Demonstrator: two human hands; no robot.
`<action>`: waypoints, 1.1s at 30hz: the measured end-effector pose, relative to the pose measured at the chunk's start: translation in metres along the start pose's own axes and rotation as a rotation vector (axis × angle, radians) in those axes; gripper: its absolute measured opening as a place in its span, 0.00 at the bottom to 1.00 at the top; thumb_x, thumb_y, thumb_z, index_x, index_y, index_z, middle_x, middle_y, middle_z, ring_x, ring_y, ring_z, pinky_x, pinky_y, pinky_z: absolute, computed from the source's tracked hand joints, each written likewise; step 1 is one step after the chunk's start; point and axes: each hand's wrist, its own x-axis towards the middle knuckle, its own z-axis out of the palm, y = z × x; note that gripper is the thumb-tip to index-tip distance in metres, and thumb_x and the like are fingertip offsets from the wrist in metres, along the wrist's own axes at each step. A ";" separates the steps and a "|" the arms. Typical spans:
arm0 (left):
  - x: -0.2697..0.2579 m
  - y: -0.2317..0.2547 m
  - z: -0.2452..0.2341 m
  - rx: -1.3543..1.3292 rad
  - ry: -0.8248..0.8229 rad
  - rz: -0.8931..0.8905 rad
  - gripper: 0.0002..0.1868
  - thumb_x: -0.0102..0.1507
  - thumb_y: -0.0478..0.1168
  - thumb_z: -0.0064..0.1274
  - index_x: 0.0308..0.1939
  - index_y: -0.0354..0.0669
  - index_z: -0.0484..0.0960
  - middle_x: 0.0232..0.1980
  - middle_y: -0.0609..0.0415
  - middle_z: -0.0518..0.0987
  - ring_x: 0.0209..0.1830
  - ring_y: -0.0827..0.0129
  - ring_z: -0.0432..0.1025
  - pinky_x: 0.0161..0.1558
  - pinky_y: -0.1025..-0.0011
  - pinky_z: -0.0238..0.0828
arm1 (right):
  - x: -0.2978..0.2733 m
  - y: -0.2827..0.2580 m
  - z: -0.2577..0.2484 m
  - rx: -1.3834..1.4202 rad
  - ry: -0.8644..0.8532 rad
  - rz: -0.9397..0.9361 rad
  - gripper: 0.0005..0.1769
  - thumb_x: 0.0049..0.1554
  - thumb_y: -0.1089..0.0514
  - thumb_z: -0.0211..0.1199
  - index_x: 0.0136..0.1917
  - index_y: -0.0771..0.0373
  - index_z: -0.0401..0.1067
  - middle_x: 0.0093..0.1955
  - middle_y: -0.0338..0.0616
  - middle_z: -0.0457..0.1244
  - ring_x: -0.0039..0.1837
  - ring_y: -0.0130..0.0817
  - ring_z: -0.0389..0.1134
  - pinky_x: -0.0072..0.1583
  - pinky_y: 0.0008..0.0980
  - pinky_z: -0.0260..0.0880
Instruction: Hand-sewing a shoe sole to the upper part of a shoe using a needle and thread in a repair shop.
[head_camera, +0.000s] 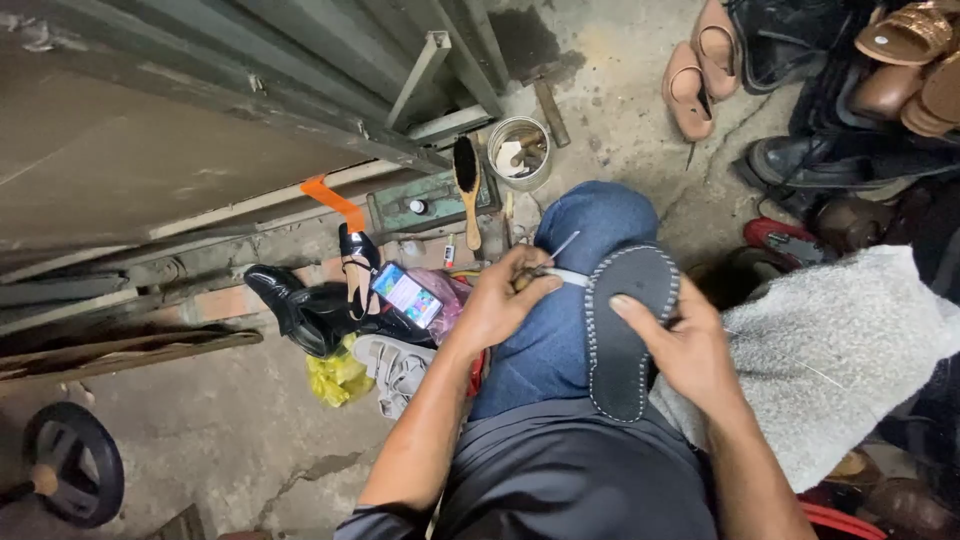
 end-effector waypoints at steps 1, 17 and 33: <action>-0.003 -0.003 -0.006 0.001 0.001 -0.004 0.13 0.62 0.36 0.65 0.50 0.40 0.83 0.39 0.44 0.85 0.24 0.73 0.71 0.27 0.72 0.73 | -0.004 0.003 -0.009 0.001 -0.002 0.003 0.15 0.55 0.60 0.74 0.52 0.67 0.75 0.44 0.54 0.71 0.49 0.35 0.69 0.49 0.42 0.75; -0.014 -0.158 -0.058 -0.603 0.806 -0.610 0.06 0.65 0.32 0.55 0.41 0.49 0.76 0.44 0.50 0.87 0.12 0.77 0.63 0.09 0.79 0.44 | -0.045 0.080 -0.163 0.207 0.665 0.492 0.41 0.56 0.17 0.44 0.74 0.34 0.65 0.71 0.24 0.63 0.72 0.34 0.64 0.69 0.41 0.63; 0.034 -0.273 -0.061 -0.145 0.877 -0.844 0.23 0.65 0.24 0.48 0.62 0.45 0.75 0.50 0.56 0.83 0.48 0.65 0.80 0.52 0.70 0.84 | -0.036 0.073 -0.155 0.408 0.704 0.127 0.42 0.48 0.20 0.68 0.66 0.42 0.73 0.66 0.21 0.67 0.73 0.20 0.69 0.78 0.26 0.72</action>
